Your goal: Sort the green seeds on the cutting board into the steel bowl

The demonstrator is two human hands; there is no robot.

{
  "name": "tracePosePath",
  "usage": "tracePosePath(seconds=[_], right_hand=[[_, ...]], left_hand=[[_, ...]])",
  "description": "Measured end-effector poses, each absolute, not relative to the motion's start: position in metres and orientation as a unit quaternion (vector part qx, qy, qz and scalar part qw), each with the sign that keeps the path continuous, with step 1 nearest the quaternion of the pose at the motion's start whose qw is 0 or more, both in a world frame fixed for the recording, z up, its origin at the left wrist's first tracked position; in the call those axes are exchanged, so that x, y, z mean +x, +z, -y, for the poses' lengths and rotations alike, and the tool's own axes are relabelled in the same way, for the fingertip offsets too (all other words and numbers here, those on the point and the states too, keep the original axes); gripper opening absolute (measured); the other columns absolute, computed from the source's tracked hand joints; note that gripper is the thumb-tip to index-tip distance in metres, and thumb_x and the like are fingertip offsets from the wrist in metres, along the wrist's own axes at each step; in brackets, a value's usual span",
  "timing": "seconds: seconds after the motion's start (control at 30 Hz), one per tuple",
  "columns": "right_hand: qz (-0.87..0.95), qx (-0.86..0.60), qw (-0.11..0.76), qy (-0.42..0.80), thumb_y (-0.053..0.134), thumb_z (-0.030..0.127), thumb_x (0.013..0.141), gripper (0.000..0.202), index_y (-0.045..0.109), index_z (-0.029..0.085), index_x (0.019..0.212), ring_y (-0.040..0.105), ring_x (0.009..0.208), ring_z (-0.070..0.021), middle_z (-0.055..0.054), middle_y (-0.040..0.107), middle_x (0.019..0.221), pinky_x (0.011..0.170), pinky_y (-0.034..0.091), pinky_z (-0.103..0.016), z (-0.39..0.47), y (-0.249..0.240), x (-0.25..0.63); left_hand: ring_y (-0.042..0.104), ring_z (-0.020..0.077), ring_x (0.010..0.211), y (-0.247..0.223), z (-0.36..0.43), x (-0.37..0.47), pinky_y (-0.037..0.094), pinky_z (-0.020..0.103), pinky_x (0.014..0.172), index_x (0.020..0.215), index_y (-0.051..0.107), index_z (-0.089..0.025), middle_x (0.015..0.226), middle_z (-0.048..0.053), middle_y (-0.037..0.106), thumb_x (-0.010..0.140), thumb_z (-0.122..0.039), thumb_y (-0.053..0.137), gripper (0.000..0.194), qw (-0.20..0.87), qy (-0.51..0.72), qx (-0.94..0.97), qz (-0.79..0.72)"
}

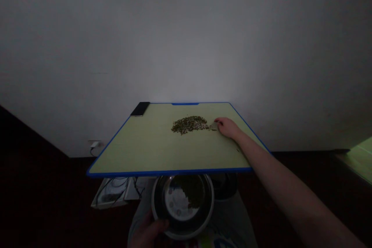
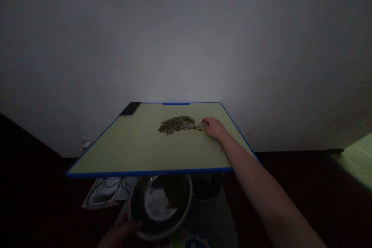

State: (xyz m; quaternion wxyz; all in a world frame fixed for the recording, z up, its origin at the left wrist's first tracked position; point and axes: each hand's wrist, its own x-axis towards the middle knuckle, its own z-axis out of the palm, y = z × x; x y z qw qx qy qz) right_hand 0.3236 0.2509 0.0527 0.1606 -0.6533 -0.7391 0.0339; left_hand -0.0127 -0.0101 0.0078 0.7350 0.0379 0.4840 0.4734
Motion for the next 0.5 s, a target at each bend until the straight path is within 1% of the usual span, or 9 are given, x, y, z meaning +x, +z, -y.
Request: tracePosePath(seconds=[0.17,0.33,0.4,0.5], right_hand=[[0.744,-0.646,0.17,0.025,0.044,0.018,0.091,0.034,0.067,0.016,0.117,0.06,0.112,-0.0209,-0.011,0.068,0.12,0.098,0.042,-0.03,-0.2521,0.0499,0.3227],[0.756,-0.631,0.172,0.03,0.044,0.016,0.091,0.035,0.066,0.014,0.117,0.059,0.112,-0.0212,-0.013,0.067,0.12,0.099,0.041,-0.029,-0.2513,0.0516,0.3198],[0.756,-0.631,0.172,0.032,0.044,0.016,0.091,0.035,0.066,0.013,0.118,0.059,0.112,-0.0218,-0.014,0.067,0.12,0.099,0.041,-0.03,-0.2509,0.0523,0.3184],[0.755,-0.631,0.176,0.03,0.044,0.016,0.091,0.036,0.066,0.013,0.119,0.059,0.112,-0.022,-0.014,0.066,0.12,0.099,0.041,-0.03,-0.2509,0.052,0.3163]], left_hand=[[0.07,0.0425,0.102,0.007,0.0107,-0.0134,0.054,0.055,0.091,0.145,0.036,-0.014,0.09,0.015,0.08,0.057,-0.002,0.073,0.097,0.734,0.474,0.05,-0.484],[0.069,0.042,0.105,0.0113,0.0119,-0.0102,0.053,0.053,0.092,0.145,0.039,-0.02,0.091,0.013,0.081,0.055,-0.001,0.073,0.099,0.729,0.49,0.047,-0.475],[0.067,0.0405,0.108,0.0141,0.0125,-0.0093,0.053,0.051,0.094,0.145,0.04,-0.02,0.095,0.013,0.081,0.056,-0.001,0.073,0.097,0.735,0.49,0.044,-0.466],[0.067,0.0403,0.109,0.0139,0.0127,-0.0091,0.053,0.051,0.094,0.143,0.044,-0.023,0.104,0.014,0.079,0.056,-0.002,0.074,0.095,0.738,0.487,0.043,-0.465]])
